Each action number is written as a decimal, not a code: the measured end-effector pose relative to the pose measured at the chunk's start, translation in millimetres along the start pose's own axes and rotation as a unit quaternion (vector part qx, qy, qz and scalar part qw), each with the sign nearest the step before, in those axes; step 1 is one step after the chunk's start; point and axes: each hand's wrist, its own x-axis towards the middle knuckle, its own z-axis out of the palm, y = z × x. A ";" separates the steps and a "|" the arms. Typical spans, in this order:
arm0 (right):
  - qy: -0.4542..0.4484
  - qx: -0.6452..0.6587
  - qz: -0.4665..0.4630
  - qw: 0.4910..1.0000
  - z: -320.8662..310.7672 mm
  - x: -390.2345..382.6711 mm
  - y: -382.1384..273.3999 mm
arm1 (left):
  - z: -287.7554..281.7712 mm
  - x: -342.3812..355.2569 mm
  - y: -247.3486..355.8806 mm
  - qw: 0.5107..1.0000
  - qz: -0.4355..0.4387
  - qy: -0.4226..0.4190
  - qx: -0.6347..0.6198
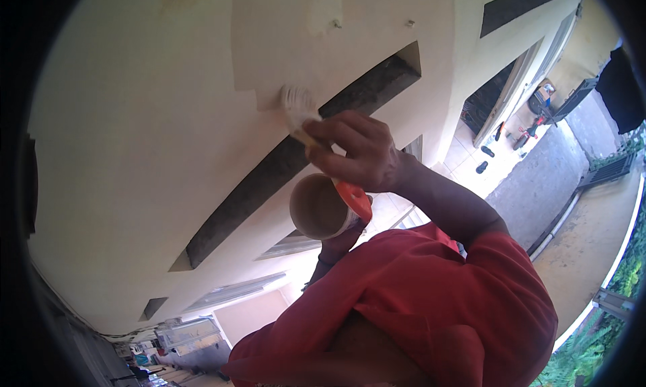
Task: The person paints a ceiling using a paintbrush and a small container of paint. They repeatedly dip the brush into the container and apply paint to the ceiling surface, occasionally adjusting their position on a ladder.
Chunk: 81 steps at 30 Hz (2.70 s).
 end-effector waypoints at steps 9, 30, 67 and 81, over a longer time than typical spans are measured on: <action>0.141 -0.042 0.038 0.988 -42.5 38.1 49.5 | -2.6 -0.3 0.4 1.000 -0.006 -0.014 -0.013; 0.034 0.318 0.319 0.892 -55.3 42.4 27.5 | 4.0 3.6 1.2 1.000 -0.001 -0.003 0.009; 0.397 0.138 0.190 0.887 -69.4 60.4 110.8 | 4.5 1.5 1.6 1.000 -0.005 0.003 -0.024; 0.159 0.195 0.146 0.957 -56.2 70.2 94.2 | 3.5 11.1 0.3 1.000 -0.029 0.010 0.003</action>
